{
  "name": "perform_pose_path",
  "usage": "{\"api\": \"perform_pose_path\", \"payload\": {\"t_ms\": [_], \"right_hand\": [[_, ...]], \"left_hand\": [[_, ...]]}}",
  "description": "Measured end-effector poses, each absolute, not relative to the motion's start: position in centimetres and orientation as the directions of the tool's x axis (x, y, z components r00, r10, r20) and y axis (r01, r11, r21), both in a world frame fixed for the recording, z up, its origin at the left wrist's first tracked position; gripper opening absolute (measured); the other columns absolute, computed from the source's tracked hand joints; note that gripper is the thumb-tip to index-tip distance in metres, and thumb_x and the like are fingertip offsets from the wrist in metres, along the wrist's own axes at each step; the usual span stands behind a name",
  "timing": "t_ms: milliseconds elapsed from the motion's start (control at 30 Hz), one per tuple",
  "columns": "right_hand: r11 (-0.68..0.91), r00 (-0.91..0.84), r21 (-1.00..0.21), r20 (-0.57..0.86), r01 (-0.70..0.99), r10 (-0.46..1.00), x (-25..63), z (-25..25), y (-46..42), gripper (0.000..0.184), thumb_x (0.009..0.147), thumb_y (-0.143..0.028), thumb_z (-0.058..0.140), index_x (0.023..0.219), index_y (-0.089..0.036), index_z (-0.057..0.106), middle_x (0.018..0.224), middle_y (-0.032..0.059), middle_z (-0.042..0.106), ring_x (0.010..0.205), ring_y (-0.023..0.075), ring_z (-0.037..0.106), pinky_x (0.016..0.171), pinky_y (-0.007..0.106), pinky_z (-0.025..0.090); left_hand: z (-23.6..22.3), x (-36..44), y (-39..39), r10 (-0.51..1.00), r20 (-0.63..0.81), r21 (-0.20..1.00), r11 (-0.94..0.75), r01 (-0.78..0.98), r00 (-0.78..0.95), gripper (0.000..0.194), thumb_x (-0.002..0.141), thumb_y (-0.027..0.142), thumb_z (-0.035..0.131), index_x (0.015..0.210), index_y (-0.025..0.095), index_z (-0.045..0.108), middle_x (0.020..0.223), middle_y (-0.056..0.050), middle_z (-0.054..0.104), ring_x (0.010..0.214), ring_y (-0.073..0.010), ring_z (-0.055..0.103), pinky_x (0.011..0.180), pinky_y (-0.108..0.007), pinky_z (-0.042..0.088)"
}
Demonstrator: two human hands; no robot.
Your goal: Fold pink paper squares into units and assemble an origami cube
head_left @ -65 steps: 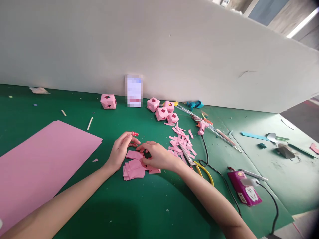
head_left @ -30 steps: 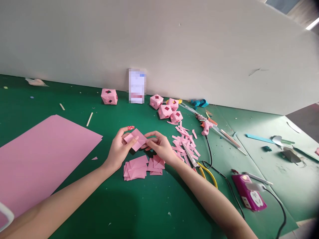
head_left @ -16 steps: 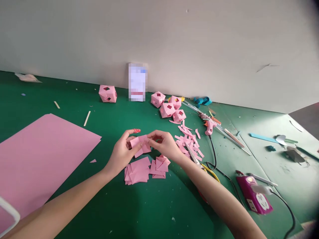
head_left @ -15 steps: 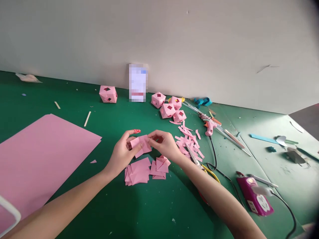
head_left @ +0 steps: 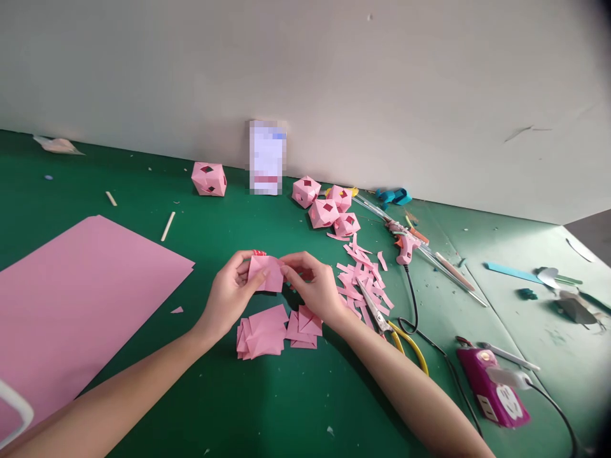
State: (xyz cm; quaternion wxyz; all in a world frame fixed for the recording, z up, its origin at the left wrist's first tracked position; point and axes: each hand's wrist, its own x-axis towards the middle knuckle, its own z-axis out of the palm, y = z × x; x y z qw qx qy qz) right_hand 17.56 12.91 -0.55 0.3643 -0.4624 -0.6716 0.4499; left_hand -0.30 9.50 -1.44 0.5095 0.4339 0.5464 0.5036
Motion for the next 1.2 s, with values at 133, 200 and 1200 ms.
{"api": "perform_pose_path", "payload": {"t_ms": [133,200,1200], "right_hand": [[0.38,-0.418,-0.832,0.202,0.404,0.886,17.8,-0.3,12.7,0.021,0.097,-0.031,0.056,0.107,-0.025,0.073,0.103,0.0037,0.076,0.088,0.0168,0.071,0.076,0.029,0.057],[0.385,-0.441,-0.837,0.198,0.388,0.875,17.9,-0.1,12.8,0.02,0.097,-0.031,0.057,0.108,-0.025,0.073,0.101,0.0038,0.077,0.088,0.017,0.071,0.076,0.029,0.057],[-0.313,-0.485,-0.95,-0.267,-0.015,0.833,17.9,-0.2,14.4,0.039,0.068,-0.048,0.086,0.082,-0.016,0.071,0.075,0.0013,0.068,0.072,0.0126,0.064,0.061,0.023,0.056]], "left_hand": [[-1.1,-0.2,9.4,0.989,-0.108,0.994,0.11,0.012,-0.098,0.037,0.083,0.045,0.072,0.11,0.022,0.061,0.103,-0.007,0.075,0.096,-0.0251,0.072,0.084,-0.036,0.058],[-0.9,-0.2,9.4,0.991,-0.093,0.994,0.098,0.051,-0.092,0.033,0.085,0.045,0.07,0.107,0.022,0.062,0.103,-0.007,0.074,0.097,-0.0244,0.071,0.083,-0.035,0.057],[-1.1,-0.4,8.9,0.984,-0.057,0.997,0.064,0.031,-0.168,0.036,0.081,0.043,0.077,0.108,0.021,0.068,0.103,-0.007,0.076,0.096,-0.0237,0.074,0.081,-0.031,0.062]]}}
